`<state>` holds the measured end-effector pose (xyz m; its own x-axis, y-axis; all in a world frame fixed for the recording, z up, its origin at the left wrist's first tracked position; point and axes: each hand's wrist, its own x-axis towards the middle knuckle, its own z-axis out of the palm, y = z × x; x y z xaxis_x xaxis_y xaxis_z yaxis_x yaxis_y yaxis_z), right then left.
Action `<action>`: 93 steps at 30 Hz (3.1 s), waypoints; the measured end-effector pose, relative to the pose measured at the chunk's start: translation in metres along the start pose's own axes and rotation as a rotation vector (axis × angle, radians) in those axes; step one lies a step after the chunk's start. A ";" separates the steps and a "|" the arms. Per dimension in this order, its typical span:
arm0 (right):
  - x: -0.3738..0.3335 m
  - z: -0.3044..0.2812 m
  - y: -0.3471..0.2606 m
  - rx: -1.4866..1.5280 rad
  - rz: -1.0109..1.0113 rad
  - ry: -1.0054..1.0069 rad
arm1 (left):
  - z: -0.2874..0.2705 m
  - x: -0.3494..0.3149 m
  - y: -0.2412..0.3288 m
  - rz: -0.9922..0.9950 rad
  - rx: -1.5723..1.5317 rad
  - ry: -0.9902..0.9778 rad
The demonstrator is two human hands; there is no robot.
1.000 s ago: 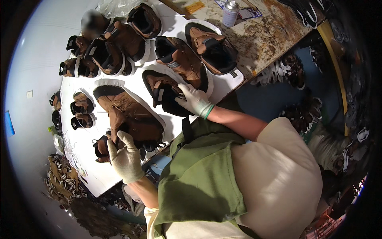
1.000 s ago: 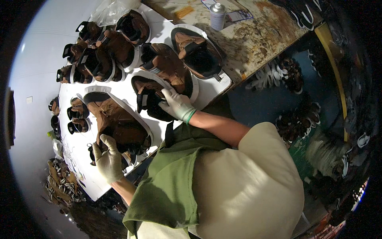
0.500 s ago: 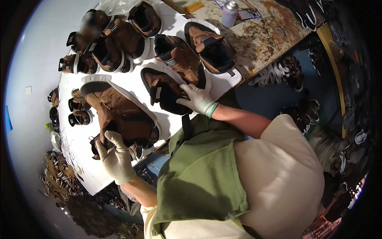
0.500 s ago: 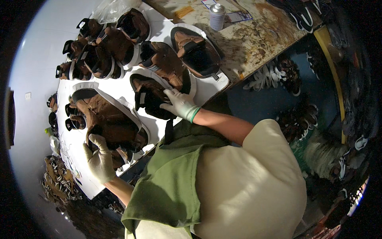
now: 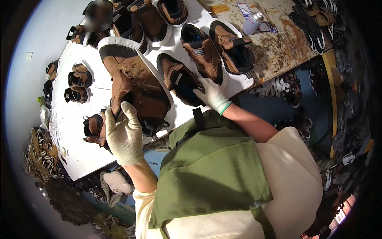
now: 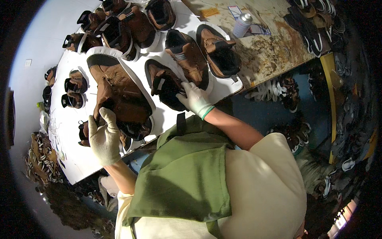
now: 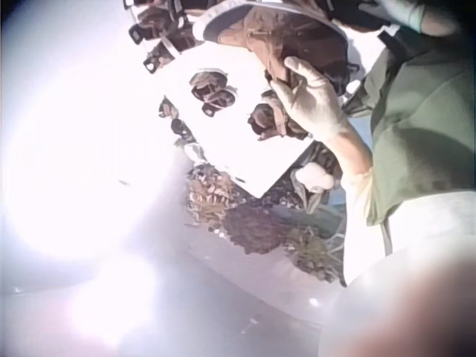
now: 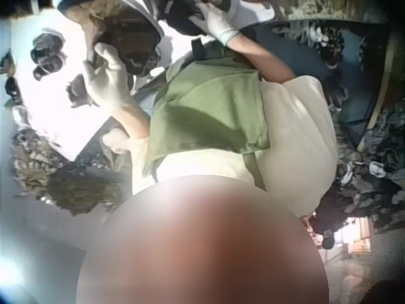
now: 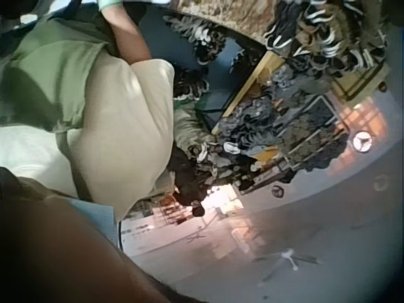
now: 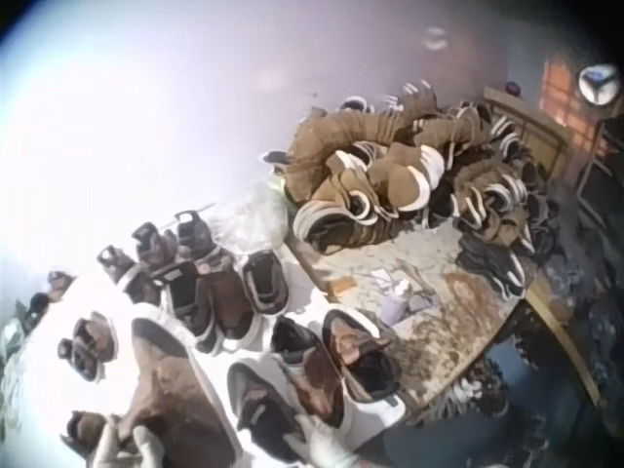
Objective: The person repeatedly picks up brown work boots from a white table, turns them over, and inspects the soles and uppers. They handle multiple pairs one at a time, placing each boot back on the table after inspection.
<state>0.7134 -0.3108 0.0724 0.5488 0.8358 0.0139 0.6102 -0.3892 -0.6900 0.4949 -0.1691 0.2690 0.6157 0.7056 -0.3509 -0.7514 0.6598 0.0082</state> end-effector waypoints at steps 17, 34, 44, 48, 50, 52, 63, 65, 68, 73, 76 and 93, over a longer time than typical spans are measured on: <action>-0.006 -0.005 -0.018 0.010 0.105 0.032 | -0.007 0.000 0.043 0.204 0.366 -0.084; 0.004 -0.042 -0.040 0.111 0.250 0.265 | -0.003 0.018 0.068 0.079 0.071 -0.286; -0.008 -0.006 -0.032 -0.071 0.231 0.099 | -0.010 0.021 0.073 0.143 0.303 -0.267; 0.000 -0.001 -0.037 -0.137 0.273 0.003 | -0.013 0.021 0.069 0.171 0.325 -0.212; 0.001 0.004 -0.032 -0.173 0.245 0.026 | -0.014 0.020 0.066 0.172 0.309 -0.199; 0.002 0.003 -0.032 -0.193 0.269 -0.002 | -0.012 0.017 0.065 0.092 0.099 -0.193; 0.002 0.004 -0.032 -0.114 0.204 0.120 | -0.008 0.012 0.054 -0.049 -0.026 -0.144; 0.003 0.009 -0.026 -0.105 0.205 0.116 | -0.003 0.010 0.055 -0.005 0.014 -0.185; 0.003 0.011 -0.022 -0.061 0.211 0.107 | 0.004 0.009 0.054 0.276 0.723 -0.109; 0.003 0.015 -0.014 0.028 0.194 0.165 | 0.003 0.002 0.076 0.291 0.648 -0.211; 0.004 0.015 -0.014 0.027 0.223 0.144 | 0.007 -0.003 0.085 0.330 0.650 -0.208; 0.001 0.015 -0.013 0.049 0.258 0.128 | -0.008 -0.006 0.112 0.087 0.140 -0.225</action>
<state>0.6976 -0.2990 0.0702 0.7515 0.6551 -0.0774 0.4146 -0.5604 -0.7170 0.4049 -0.1015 0.2650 0.5988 0.7908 -0.1265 -0.7737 0.6121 0.1636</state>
